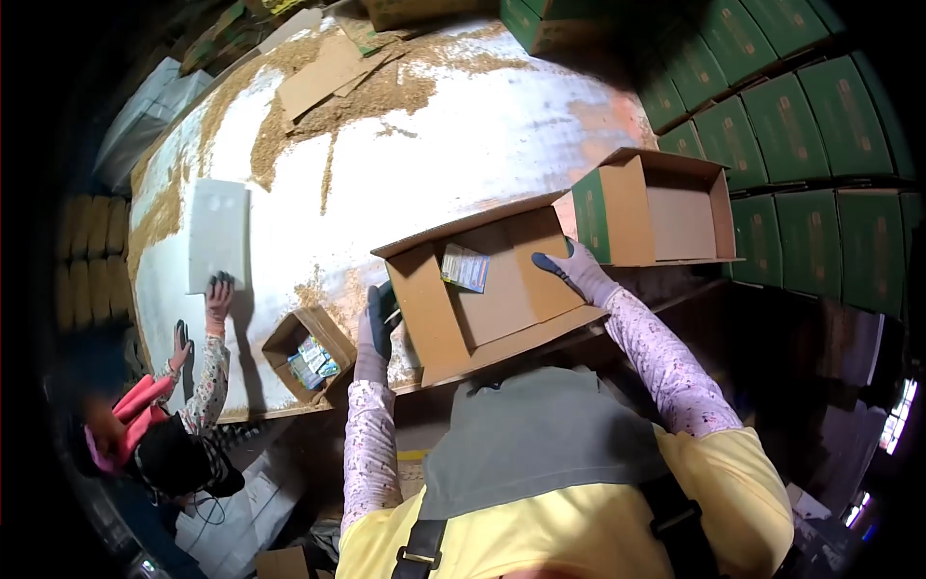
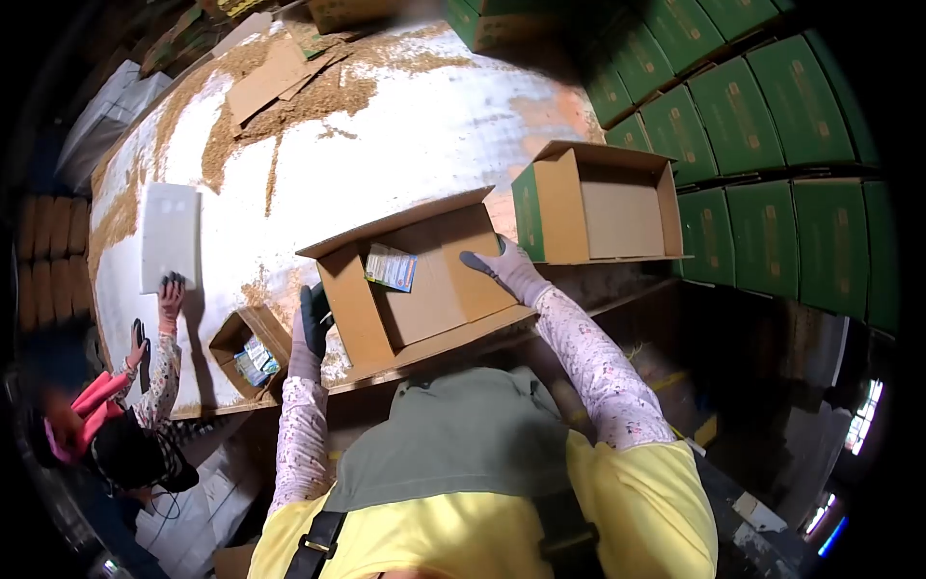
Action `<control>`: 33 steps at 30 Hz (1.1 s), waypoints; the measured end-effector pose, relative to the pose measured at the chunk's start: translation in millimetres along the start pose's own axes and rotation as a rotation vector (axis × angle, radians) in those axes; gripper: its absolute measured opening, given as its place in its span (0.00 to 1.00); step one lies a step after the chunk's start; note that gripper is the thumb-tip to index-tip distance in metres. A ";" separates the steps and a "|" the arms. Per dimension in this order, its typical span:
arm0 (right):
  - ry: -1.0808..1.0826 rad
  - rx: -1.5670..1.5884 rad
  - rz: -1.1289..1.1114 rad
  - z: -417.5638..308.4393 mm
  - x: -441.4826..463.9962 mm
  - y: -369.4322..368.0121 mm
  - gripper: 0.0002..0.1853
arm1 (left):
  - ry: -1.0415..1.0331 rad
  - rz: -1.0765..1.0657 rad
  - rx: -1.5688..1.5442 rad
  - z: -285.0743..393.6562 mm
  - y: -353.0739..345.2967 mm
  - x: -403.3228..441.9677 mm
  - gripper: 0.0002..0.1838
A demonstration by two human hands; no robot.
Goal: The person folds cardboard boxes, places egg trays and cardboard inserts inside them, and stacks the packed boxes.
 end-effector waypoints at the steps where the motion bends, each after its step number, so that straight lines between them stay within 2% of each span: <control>1: -0.037 0.051 -0.022 -8.7 -5.7 2.3 0.37 | -0.056 0.047 0.073 -9.0 0.4 6.0 0.33; 2: -0.039 0.035 0.013 31.1 12.0 11.7 0.32 | -0.118 0.093 0.143 -20.7 0.0 15.6 0.33; 3: -0.089 0.165 -0.017 29.8 6.5 14.0 0.32 | -0.080 0.079 0.176 -45.1 10.9 35.5 0.33; 4: -0.126 0.290 -0.043 22.7 4.5 17.0 0.31 | -0.132 -0.009 0.249 -67.2 18.7 54.8 0.33; 6: -0.078 0.338 -0.077 15.1 2.8 15.7 0.31 | -0.115 -0.089 0.062 -88.4 11.9 62.0 0.34; 7: -0.054 0.364 -0.094 11.3 0.1 13.8 0.31 | -0.009 -0.165 -0.174 -90.7 10.1 60.3 0.34; 9: -0.108 0.236 -0.077 -11.0 -7.0 12.2 0.28 | 0.208 -0.311 -0.633 -86.5 6.4 53.2 0.36; 10: -0.134 0.174 -0.075 -23.9 -11.7 10.0 0.27 | 0.242 -0.325 -0.681 -86.0 8.1 46.8 0.36; 11: -0.121 0.158 -0.096 -31.4 -12.3 10.4 0.25 | 0.244 -0.332 -0.683 -83.1 8.8 40.6 0.36; 14: 0.020 -0.224 -0.080 -44.3 -7.7 25.2 0.26 | 0.153 -0.303 -0.481 -70.9 19.1 6.7 0.36; 15: 0.359 -0.155 -0.013 -76.6 -43.0 23.3 0.29 | 0.124 -0.304 -0.411 -62.6 17.1 -1.0 0.36; 18: 0.117 0.481 -0.187 -124.8 -90.1 88.5 0.30 | 0.059 -0.330 -0.247 -28.0 -8.3 -3.9 0.36; 20: 0.318 0.225 0.208 -105.5 -99.3 186.6 0.29 | 0.024 -0.377 -0.160 -7.5 -45.0 12.2 0.36; 21: 0.346 -0.210 0.695 -57.2 -85.1 254.9 0.27 | 0.008 -0.407 -0.120 2.4 -66.5 24.7 0.36; 22: 0.272 -0.814 0.976 -58.8 -104.7 277.0 0.25 | -0.003 -0.435 -0.090 8.6 -90.3 36.9 0.36; 23: 0.026 -0.711 0.970 7.1 -77.8 346.7 0.30 | -0.005 -0.468 -0.070 11.9 -116.4 49.8 0.36; 24: -0.132 0.080 0.726 3.5 -88.8 338.2 0.33 | -0.003 -0.499 -0.049 13.0 -143.5 63.5 0.36; 25: -0.426 0.580 0.308 30.2 -74.9 363.6 0.32 | -0.001 -0.529 -0.030 11.6 -171.7 76.5 0.36; 26: -0.283 0.881 -0.452 64.5 -77.2 376.3 0.31 | 0.012 -0.557 -0.021 7.9 -199.5 89.7 0.36; 30: -0.180 0.671 0.070 54.2 -116.5 370.6 0.30 | 0.061 -0.600 0.006 -20.6 -310.8 136.2 0.36; 32: -0.077 0.598 0.204 57.2 -144.5 381.1 0.30 | 0.059 -0.512 0.074 -36.9 -351.1 150.4 0.36; 33: -0.034 0.596 0.236 67.8 -156.1 379.4 0.30 | 0.029 -0.404 0.179 -43.7 -365.0 156.0 0.36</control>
Point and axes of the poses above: each hand's wrist, its own x-axis towards the middle knuckle, its own y-axis out of the back of the hand, z = x × y, the point moved 1 cm from there along x, towards the middle knuckle, and after that the axes turned 6 degrees about -z, right-handed, at the moved point
